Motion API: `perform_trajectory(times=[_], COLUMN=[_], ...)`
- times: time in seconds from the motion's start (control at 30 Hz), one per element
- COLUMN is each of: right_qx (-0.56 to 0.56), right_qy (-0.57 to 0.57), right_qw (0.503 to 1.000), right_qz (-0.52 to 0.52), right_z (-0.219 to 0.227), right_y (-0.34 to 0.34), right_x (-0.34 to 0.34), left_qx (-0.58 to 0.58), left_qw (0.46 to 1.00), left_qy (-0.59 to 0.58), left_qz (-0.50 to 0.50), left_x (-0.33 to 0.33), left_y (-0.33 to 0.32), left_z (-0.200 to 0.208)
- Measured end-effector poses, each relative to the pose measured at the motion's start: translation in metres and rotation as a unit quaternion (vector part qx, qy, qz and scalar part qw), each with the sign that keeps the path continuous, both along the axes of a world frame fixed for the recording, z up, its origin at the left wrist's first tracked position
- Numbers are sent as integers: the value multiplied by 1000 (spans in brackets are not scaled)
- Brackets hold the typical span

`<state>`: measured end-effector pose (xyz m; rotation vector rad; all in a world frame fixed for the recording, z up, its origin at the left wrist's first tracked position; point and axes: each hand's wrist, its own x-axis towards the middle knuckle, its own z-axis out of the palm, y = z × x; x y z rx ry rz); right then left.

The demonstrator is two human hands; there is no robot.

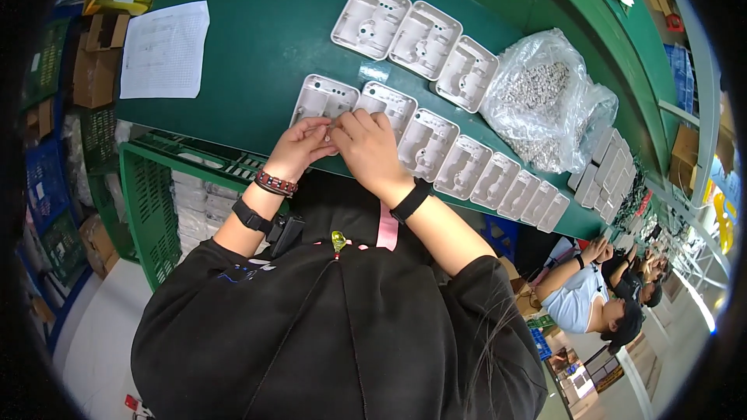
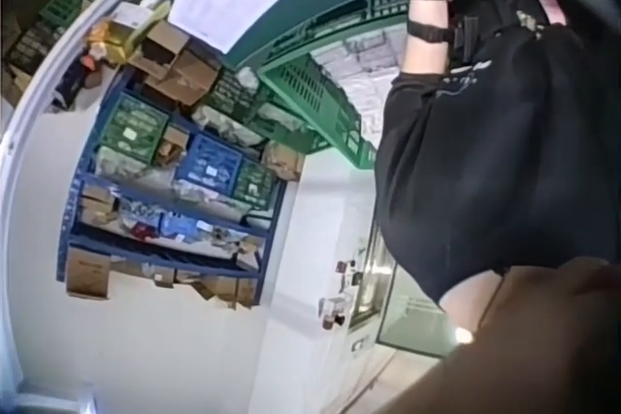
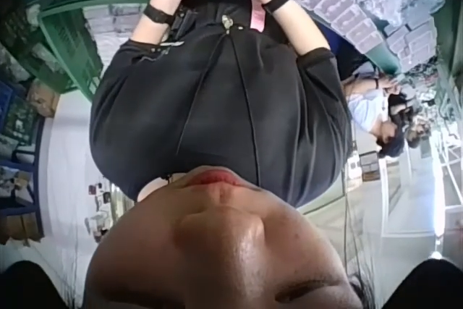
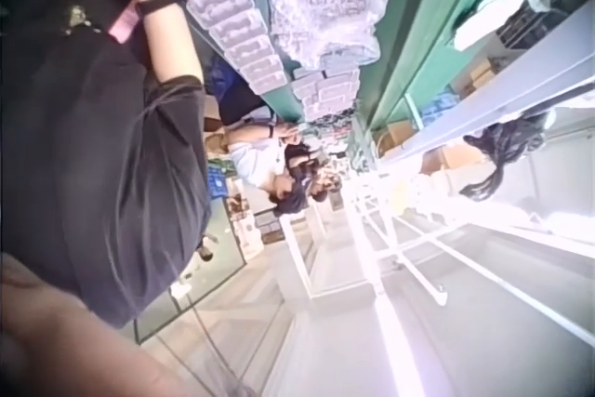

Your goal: The person picks up small white components from a bag and inserts them into plastic housings before placing the housings into a green crate and returning to the table to repeat the process.

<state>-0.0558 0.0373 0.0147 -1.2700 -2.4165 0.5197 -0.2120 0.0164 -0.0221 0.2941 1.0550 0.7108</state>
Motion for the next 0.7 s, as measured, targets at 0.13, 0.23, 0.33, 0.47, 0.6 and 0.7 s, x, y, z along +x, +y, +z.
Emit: perform_trajectory(times=[0.13, 0.23, 0.33, 0.47, 0.6, 0.7], right_qx=[28, 8, 34, 66, 62, 65], right_qy=[-47, -54, -40, -76, -138, -178], right_qw=[997, 996, 999, 995, 988, 981], right_qz=[47, 70, -11, -18, 37, 51], right_z=[-7, -13, -25, -52, -62, -59], right_y=[11, 21, 40, 57, 59, 58], right_x=[-9, -14, -13, -15, -16, -16], left_qx=[-3, -3, 128, 132, 146, 138], left_qw=[1000, 1000, 976, 972, 964, 963], left_qy=[8, 18, 176, 175, 196, 200], left_qz=[-4, -20, -26, 83, 108, 115], left_x=[-13, -25, -37, -50, -60, -62], left_y=[10, 20, 31, 43, 44, 41], left_z=[-3, -1, -1, 7, 11, 10])
